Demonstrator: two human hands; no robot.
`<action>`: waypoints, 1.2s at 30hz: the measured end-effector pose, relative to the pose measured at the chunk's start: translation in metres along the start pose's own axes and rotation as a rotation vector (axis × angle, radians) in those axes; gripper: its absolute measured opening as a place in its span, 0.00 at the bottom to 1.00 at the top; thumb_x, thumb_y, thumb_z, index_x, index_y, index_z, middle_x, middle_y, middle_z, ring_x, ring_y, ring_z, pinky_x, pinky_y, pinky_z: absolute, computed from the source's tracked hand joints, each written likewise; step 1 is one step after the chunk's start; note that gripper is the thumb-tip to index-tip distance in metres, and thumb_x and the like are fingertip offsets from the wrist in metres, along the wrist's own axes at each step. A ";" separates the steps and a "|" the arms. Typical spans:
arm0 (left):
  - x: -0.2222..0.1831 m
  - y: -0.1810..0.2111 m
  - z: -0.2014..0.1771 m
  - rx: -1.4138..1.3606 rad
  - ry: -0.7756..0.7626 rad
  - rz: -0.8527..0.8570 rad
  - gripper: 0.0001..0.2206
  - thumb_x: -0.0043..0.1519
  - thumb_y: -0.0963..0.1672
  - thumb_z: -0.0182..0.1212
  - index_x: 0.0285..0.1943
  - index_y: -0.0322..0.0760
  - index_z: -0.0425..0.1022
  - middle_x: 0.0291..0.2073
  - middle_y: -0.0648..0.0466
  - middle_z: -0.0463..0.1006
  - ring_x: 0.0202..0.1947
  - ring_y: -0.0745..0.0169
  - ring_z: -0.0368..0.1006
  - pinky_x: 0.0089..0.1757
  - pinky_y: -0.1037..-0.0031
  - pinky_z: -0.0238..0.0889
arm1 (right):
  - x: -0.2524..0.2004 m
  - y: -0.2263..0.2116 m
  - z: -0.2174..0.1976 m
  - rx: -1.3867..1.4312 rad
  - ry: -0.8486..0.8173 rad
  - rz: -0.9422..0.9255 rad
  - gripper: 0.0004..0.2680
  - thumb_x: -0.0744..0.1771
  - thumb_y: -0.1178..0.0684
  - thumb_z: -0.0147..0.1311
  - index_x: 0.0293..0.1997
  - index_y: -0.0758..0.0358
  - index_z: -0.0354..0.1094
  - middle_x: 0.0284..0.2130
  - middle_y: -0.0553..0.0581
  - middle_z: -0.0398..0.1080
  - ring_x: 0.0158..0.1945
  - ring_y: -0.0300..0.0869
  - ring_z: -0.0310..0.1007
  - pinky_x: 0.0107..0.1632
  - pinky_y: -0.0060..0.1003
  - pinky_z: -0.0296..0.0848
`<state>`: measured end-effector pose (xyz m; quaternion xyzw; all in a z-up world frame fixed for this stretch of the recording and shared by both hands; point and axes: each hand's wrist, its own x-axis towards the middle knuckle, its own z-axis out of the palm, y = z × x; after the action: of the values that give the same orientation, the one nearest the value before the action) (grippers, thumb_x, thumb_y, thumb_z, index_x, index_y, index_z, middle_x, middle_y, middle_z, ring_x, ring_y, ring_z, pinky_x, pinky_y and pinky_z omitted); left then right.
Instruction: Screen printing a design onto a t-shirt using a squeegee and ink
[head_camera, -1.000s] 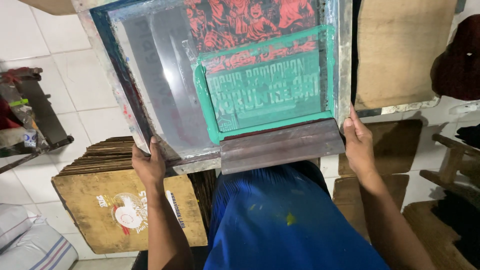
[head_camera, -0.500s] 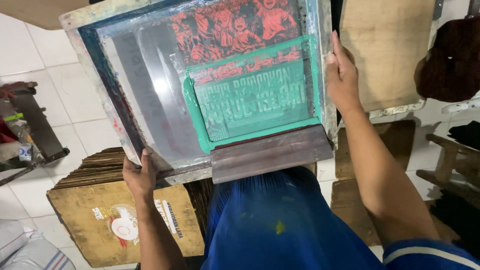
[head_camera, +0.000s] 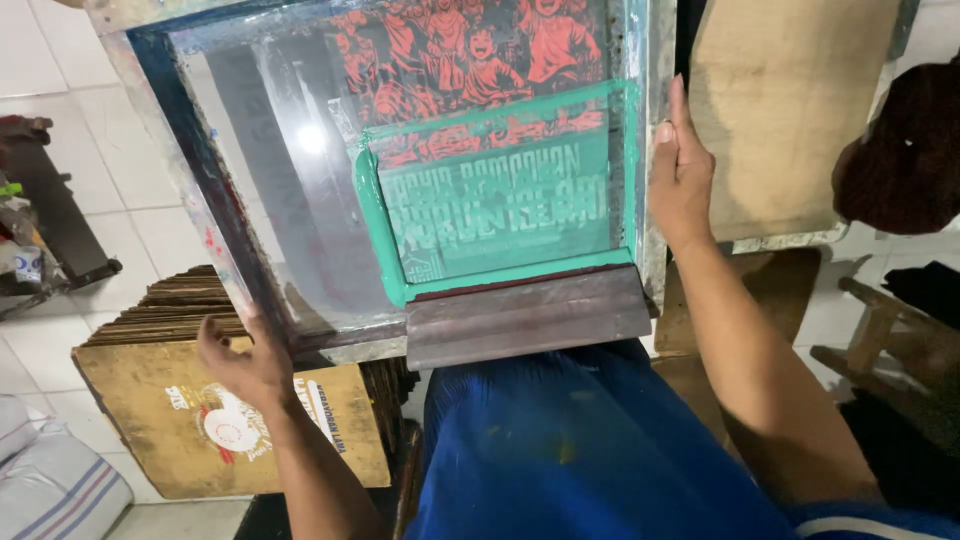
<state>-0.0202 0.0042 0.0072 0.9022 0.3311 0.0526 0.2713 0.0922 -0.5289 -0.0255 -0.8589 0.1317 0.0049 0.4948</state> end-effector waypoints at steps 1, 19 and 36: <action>-0.010 -0.015 0.005 0.055 0.165 0.068 0.31 0.68 0.55 0.64 0.67 0.25 0.62 0.59 0.37 0.66 0.55 0.44 0.61 0.52 0.56 0.59 | 0.002 -0.003 0.000 0.024 -0.002 -0.029 0.17 0.76 0.51 0.34 0.78 0.58 0.46 0.70 0.55 0.57 0.54 0.39 0.46 0.57 0.32 0.53; -0.131 0.044 0.051 -1.258 -0.186 -0.818 0.16 0.64 0.49 0.61 0.55 0.38 0.66 0.35 0.49 0.72 0.39 0.58 0.74 0.46 0.63 0.72 | 0.006 -0.004 -0.002 0.049 -0.033 0.126 0.20 0.76 0.58 0.32 0.81 0.46 0.42 0.59 0.50 0.56 0.25 0.30 0.43 0.27 0.28 0.52; -0.130 0.042 0.050 -1.421 -0.451 -0.878 0.16 0.64 0.52 0.63 0.44 0.35 0.78 0.37 0.47 0.83 0.38 0.54 0.80 0.41 0.64 0.75 | 0.001 -0.013 -0.003 -0.176 -0.001 0.011 0.18 0.76 0.50 0.31 0.78 0.59 0.43 0.74 0.66 0.51 0.76 0.55 0.50 0.73 0.45 0.52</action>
<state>-0.0837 -0.1262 -0.0023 0.2981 0.4765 -0.0427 0.8260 0.0963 -0.5251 -0.0133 -0.8983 0.1349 0.0196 0.4177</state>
